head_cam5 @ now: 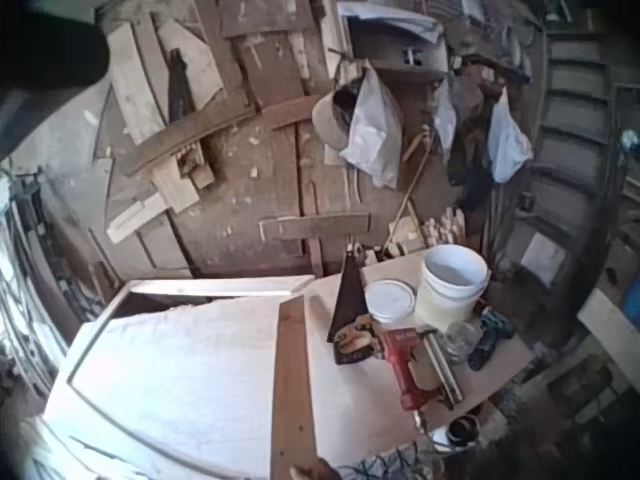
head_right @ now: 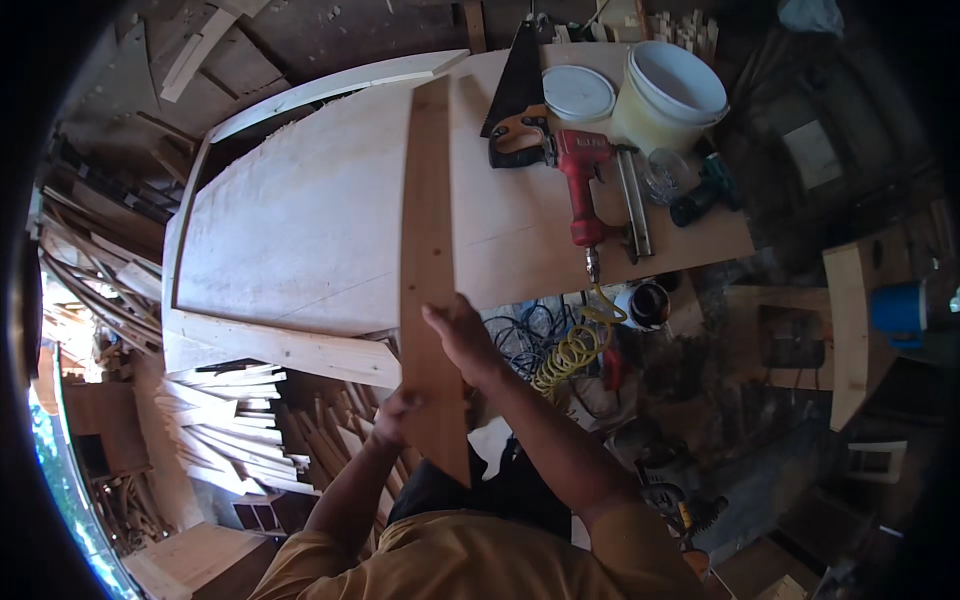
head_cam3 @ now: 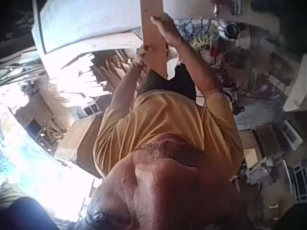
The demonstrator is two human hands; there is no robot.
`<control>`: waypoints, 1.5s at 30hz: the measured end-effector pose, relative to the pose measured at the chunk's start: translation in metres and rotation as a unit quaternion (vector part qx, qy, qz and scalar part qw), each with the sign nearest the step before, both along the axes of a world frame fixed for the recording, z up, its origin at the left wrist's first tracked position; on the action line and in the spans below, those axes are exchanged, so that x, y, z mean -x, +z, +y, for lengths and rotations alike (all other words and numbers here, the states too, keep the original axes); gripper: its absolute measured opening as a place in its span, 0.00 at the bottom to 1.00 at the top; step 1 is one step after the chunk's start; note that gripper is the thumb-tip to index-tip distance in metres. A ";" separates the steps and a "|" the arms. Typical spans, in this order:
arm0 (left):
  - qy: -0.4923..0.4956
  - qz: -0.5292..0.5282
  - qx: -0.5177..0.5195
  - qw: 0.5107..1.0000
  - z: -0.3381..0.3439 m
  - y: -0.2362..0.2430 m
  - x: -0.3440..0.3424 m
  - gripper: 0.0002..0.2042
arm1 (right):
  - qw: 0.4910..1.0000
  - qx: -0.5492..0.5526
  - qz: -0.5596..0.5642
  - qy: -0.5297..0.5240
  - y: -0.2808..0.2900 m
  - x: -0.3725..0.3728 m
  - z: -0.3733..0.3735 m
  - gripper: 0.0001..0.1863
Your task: Planning, sanding, and gluing wood pieces to assemble a frame.
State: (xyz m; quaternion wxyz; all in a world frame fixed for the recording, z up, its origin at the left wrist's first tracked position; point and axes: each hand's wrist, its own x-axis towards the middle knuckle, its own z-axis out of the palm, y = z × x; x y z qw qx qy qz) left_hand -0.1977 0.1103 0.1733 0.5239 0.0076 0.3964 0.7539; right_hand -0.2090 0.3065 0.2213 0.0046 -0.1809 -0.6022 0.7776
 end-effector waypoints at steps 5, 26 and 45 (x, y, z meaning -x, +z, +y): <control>-0.063 0.287 -0.016 0.956 0.015 0.022 0.061 0.21 | 0.991 -0.120 -0.010 -0.052 -0.032 0.050 0.007 0.28; 0.210 -0.197 0.074 0.955 -0.067 -0.055 0.041 0.23 | 0.776 -0.598 -0.181 0.087 -0.062 0.111 0.012 0.34; 0.276 -0.238 0.046 0.930 -0.043 -0.062 0.034 0.19 | 0.951 -0.247 -0.180 0.053 -0.094 0.015 -0.049 0.15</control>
